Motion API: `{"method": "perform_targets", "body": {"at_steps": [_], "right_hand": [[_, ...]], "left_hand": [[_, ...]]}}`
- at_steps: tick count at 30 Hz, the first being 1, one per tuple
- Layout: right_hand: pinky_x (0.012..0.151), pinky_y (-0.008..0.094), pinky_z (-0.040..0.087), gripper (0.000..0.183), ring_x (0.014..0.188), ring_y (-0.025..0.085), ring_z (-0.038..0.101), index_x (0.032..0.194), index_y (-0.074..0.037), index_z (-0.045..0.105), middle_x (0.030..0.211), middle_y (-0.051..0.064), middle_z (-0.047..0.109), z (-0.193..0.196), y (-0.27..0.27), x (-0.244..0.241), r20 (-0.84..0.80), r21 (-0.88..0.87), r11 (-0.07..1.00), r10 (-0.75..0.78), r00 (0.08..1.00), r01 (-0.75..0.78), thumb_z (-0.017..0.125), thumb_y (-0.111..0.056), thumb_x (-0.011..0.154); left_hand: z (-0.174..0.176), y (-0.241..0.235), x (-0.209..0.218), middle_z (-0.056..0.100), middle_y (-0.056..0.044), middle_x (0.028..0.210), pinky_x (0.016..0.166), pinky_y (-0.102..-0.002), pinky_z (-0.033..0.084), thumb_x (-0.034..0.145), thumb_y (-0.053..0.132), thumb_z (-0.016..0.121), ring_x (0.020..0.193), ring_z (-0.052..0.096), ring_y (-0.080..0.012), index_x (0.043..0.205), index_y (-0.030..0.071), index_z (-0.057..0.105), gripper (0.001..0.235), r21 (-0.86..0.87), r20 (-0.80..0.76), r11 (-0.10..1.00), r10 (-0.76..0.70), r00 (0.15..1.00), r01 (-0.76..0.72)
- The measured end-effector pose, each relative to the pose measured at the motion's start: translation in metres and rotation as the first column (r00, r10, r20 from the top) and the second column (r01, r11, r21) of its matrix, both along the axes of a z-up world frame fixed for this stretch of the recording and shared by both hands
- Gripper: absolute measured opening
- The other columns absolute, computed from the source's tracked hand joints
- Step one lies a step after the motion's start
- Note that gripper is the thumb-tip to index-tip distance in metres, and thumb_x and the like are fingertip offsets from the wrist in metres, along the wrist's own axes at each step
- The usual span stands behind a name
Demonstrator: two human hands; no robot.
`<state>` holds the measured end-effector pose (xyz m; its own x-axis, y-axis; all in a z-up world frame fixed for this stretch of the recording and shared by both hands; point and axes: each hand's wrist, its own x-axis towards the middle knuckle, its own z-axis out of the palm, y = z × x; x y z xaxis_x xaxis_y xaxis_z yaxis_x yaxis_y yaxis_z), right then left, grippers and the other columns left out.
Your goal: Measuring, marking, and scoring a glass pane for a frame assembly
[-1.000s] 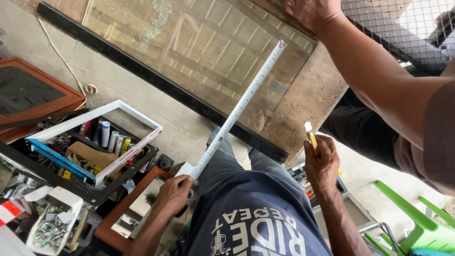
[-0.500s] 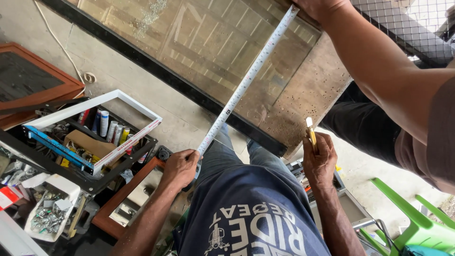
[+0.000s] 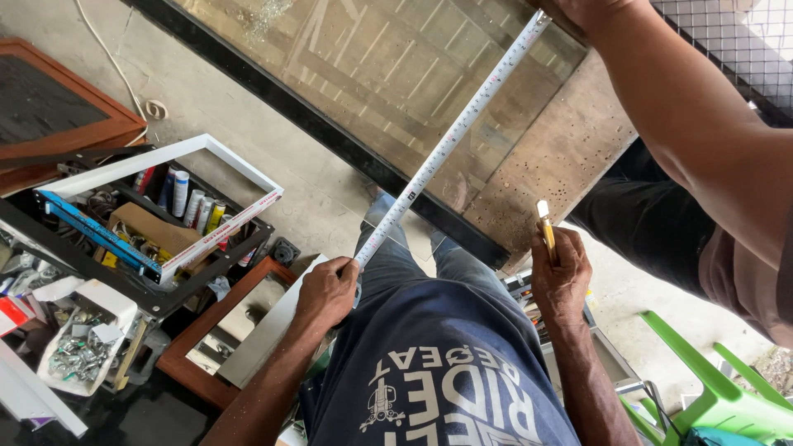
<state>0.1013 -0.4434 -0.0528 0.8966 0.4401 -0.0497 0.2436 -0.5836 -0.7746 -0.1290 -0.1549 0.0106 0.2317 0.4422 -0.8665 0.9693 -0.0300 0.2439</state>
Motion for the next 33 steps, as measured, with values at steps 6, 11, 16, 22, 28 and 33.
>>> {"method": "perform_targets", "body": {"at_steps": [6, 11, 16, 22, 28, 33], "right_hand": [[0.070, 0.043, 0.051, 0.016, 0.074, 0.033, 0.068, 0.116, -0.009, 0.078, 0.081, 0.015, 0.070, 0.005, 0.004, -0.011, -0.137, -0.083, 0.996, -0.040, 0.990, 0.028, 0.077, -0.015, 0.101], [0.066, 0.044, 0.053, 0.031, 0.064, 0.035, 0.068, 0.119, -0.009, 0.077, 0.065, 0.015, 0.067, 0.013, 0.007, -0.022, -0.203, -0.163, 0.986, -0.001, 0.979, -0.033, 0.082, -0.028, 0.095], [0.064, 0.044, 0.054, 0.045, 0.063, 0.035, 0.070, 0.119, -0.018, 0.077, 0.055, 0.010, 0.063, 0.006, 0.008, -0.032, -0.180, -0.221, 0.970, 0.059, 0.982, -0.099, 0.091, -0.037, 0.081], [0.065, 0.045, 0.056, 0.049, 0.066, 0.034, 0.072, 0.118, -0.023, 0.077, 0.056, 0.010, 0.064, 0.008, 0.009, -0.036, -0.206, -0.250, 0.963, 0.050, 0.977, -0.102, 0.094, -0.036, 0.074], [0.066, 0.044, 0.057, 0.053, 0.070, 0.033, 0.073, 0.118, -0.023, 0.077, 0.060, 0.013, 0.067, 0.003, 0.006, -0.037, -0.211, -0.245, 0.963, 0.063, 0.975, -0.115, 0.095, -0.038, 0.071], [0.066, 0.044, 0.058, 0.059, 0.071, 0.032, 0.074, 0.120, -0.023, 0.076, 0.067, 0.011, 0.072, -0.004, 0.004, -0.038, -0.156, -0.258, 0.957, 0.098, 0.983, -0.136, 0.097, -0.039, 0.067]], "left_hand": [[0.007, -0.006, 0.004, 0.076, -0.017, 0.115, 0.093, -0.061, 0.061, 0.103, 0.045, 0.050, 0.113, 0.069, -0.0439, 0.130, 0.015, 0.071, 0.045, 0.041, 0.000, 0.999, 0.036, 0.999, -0.036], [0.013, -0.011, 0.008, 0.075, -0.020, 0.115, 0.092, -0.062, 0.062, 0.104, 0.040, 0.050, 0.112, 0.070, -0.0442, 0.131, 0.011, 0.069, 0.044, 0.078, 0.024, 0.996, 0.033, 0.999, -0.035], [-0.001, -0.016, 0.002, 0.075, -0.020, 0.115, 0.092, -0.061, 0.062, 0.105, 0.038, 0.050, 0.112, 0.070, -0.0431, 0.133, 0.011, 0.068, 0.043, 0.107, 0.026, 0.994, 0.028, 0.999, -0.031], [-0.009, -0.022, -0.001, 0.074, -0.020, 0.117, 0.093, -0.059, 0.061, 0.104, 0.039, 0.051, 0.112, 0.070, -0.0425, 0.132, 0.013, 0.069, 0.043, 0.120, 0.037, 0.992, 0.037, 0.999, -0.042], [-0.008, -0.022, 0.000, 0.073, -0.022, 0.118, 0.093, -0.059, 0.061, 0.105, 0.039, 0.049, 0.113, 0.069, -0.0433, 0.133, 0.010, 0.067, 0.044, 0.116, 0.037, 0.993, 0.026, 0.999, -0.030], [-0.001, -0.021, 0.003, 0.074, -0.025, 0.111, 0.091, -0.062, 0.060, 0.105, 0.035, 0.049, 0.109, 0.070, -0.0465, 0.130, 0.007, 0.069, 0.042, 0.120, 0.081, 0.991, 0.046, 0.996, -0.055]]}}
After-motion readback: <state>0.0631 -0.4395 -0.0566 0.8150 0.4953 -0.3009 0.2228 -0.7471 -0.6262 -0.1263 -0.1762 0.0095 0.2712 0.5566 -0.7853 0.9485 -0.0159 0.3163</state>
